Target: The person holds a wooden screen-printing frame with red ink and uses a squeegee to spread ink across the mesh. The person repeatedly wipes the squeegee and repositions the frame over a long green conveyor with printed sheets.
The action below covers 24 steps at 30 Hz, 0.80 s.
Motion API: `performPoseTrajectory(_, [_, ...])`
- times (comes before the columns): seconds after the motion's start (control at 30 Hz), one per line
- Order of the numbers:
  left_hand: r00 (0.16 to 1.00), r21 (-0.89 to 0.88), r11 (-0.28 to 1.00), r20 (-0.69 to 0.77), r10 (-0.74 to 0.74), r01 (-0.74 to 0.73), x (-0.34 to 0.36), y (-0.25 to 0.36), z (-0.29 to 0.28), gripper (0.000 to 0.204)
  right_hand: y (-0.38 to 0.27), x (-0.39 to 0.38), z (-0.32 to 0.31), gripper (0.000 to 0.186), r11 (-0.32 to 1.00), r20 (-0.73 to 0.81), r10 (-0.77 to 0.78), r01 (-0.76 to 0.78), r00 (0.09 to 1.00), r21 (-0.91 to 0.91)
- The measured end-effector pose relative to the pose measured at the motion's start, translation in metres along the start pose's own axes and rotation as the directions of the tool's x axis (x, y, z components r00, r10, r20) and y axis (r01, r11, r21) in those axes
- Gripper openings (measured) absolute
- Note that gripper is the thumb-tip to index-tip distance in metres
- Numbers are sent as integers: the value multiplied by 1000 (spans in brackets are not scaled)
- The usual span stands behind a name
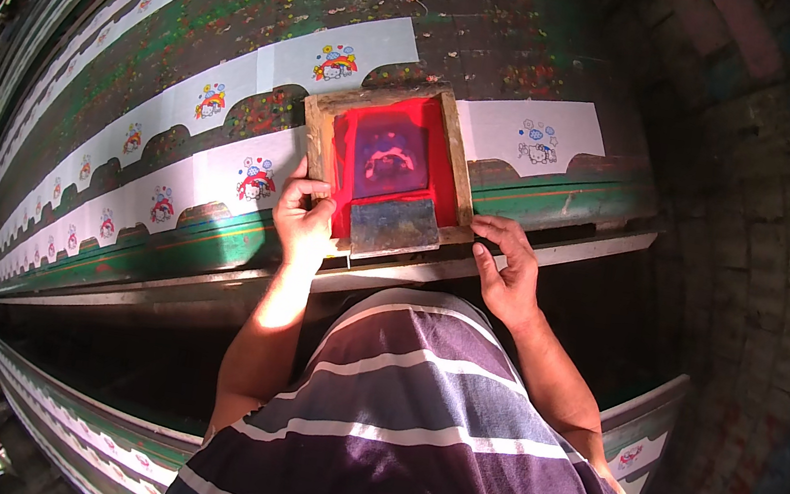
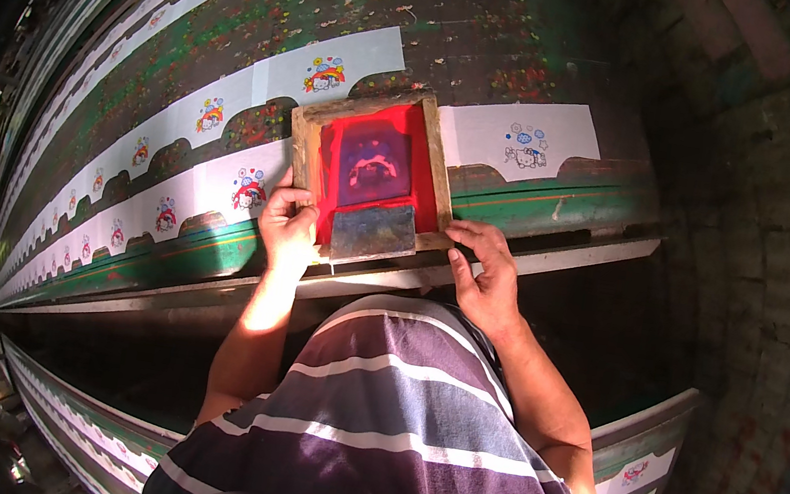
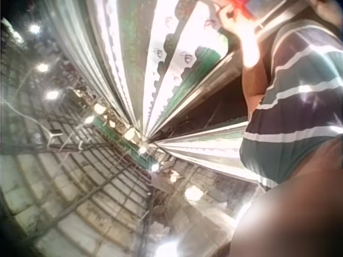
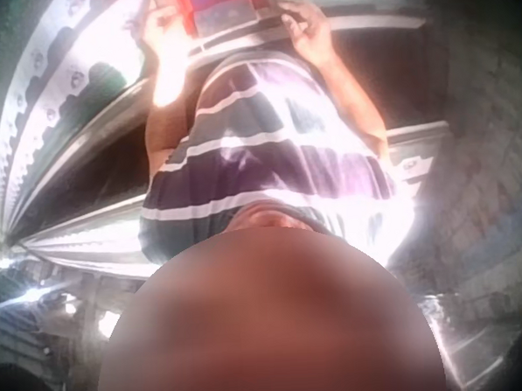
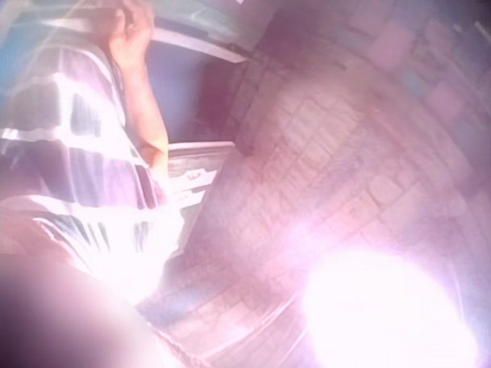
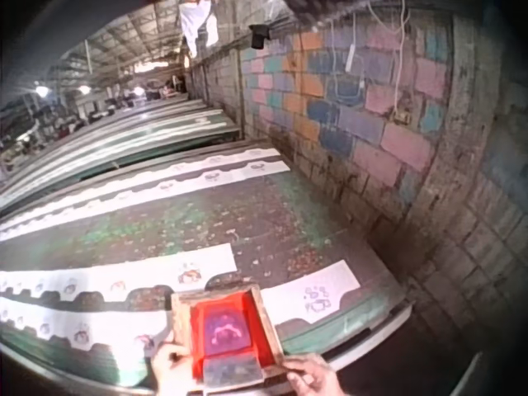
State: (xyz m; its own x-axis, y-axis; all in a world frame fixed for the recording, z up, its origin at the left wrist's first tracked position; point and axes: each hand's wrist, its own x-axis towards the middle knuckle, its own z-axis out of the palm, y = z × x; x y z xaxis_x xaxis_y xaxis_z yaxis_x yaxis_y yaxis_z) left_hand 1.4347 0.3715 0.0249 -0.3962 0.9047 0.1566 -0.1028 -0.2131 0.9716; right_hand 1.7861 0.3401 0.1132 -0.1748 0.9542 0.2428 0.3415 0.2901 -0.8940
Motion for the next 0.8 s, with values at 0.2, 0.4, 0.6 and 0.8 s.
performPoseTrajectory(0.2, [999,86,996,7,33,-34,2,-3,0,27,-25,12,10,32,939,129,-249,272,960,-212])
performPoseTrajectory(0.4, [999,119,992,3,43,-43,1,-9,1,23,-39,37,33,44,809,358,-362,480,861,-338])
performPoseTrajectory(0.6, [992,290,949,27,123,-126,0,-11,0,21,-49,65,53,39,658,585,-296,605,755,-449])
performPoseTrajectory(0.8, [997,338,938,-9,79,-71,-3,-11,3,23,-56,112,42,38,733,662,-219,568,717,-373])
